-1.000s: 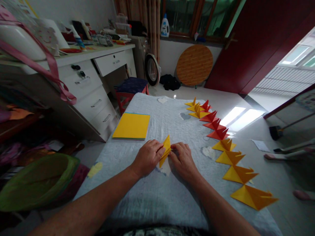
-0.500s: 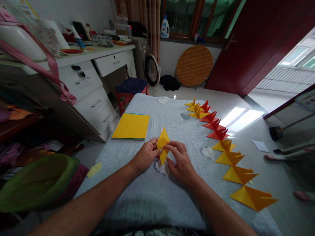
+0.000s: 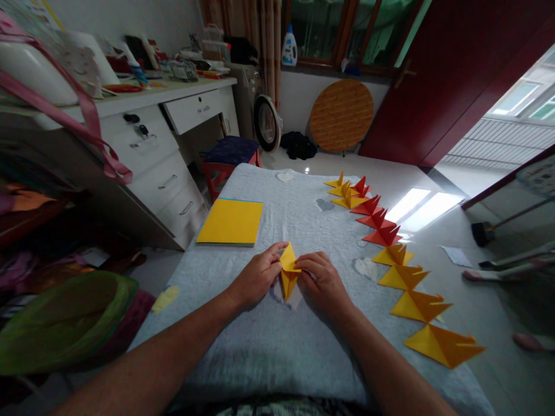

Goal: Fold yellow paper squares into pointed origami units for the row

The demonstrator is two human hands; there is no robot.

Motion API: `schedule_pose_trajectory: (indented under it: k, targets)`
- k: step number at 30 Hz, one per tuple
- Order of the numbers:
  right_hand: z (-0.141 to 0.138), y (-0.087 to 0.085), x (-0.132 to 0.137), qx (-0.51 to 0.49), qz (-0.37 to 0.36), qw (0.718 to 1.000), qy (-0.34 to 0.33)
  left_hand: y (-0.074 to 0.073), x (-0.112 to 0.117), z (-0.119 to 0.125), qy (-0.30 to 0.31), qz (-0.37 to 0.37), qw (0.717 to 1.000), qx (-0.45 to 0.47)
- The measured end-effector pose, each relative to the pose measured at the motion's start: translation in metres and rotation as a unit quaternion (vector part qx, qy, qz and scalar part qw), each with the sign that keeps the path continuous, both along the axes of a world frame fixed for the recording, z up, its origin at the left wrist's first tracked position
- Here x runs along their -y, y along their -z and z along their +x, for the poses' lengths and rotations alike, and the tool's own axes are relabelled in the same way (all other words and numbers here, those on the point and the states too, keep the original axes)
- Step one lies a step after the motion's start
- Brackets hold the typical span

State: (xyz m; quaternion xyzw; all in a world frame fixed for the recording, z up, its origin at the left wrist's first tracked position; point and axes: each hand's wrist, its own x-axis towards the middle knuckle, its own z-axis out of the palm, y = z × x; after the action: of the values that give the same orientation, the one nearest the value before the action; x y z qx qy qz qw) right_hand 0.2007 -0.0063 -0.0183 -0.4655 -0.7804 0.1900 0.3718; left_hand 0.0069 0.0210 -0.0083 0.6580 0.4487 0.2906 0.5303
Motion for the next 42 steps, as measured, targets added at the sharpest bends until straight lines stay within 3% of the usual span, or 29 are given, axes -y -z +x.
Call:
schedule_pose_trajectory:
  k: [3,6,10,18,24,31,35,39,42]
  targets:
    - [-0.001,0.000,-0.001,0.009,-0.009,1.000,-0.001,-0.005,-0.002,-0.006,-0.026,0.151,0.980,-0.131]
    - [-0.004,0.000,-0.002,0.027,-0.012,1.000,-0.004,-0.006,-0.004,-0.009,-0.006,0.202,0.965,-0.168]
    - [-0.006,0.003,-0.005,0.047,-0.022,0.999,0.006,-0.002,-0.005,-0.009,0.016,0.219,0.957,-0.190]
    - [-0.010,0.012,-0.007,0.016,-0.075,0.993,0.091,0.002,-0.009,-0.005,0.014,0.217,0.944,-0.248]
    - [-0.013,0.014,-0.008,-0.002,-0.083,0.988,0.128,0.001,-0.008,-0.004,-0.019,0.211,0.932,-0.295]
    - [-0.014,0.009,-0.010,0.090,-0.036,0.992,0.078,0.002,-0.005,-0.001,-0.036,0.227,0.904,-0.362]
    - [-0.015,0.005,-0.004,0.120,-0.025,0.991,0.057,0.004,-0.003,-0.001,-0.037,0.238,0.903,-0.357]
    - [-0.014,0.002,0.006,0.161,-0.017,0.986,0.036,0.006,-0.003,-0.005,0.008,0.289,0.904,-0.315]
    - [-0.015,0.000,0.012,0.193,-0.014,0.981,0.023,0.005,0.000,-0.007,0.060,0.344,0.871,-0.345]
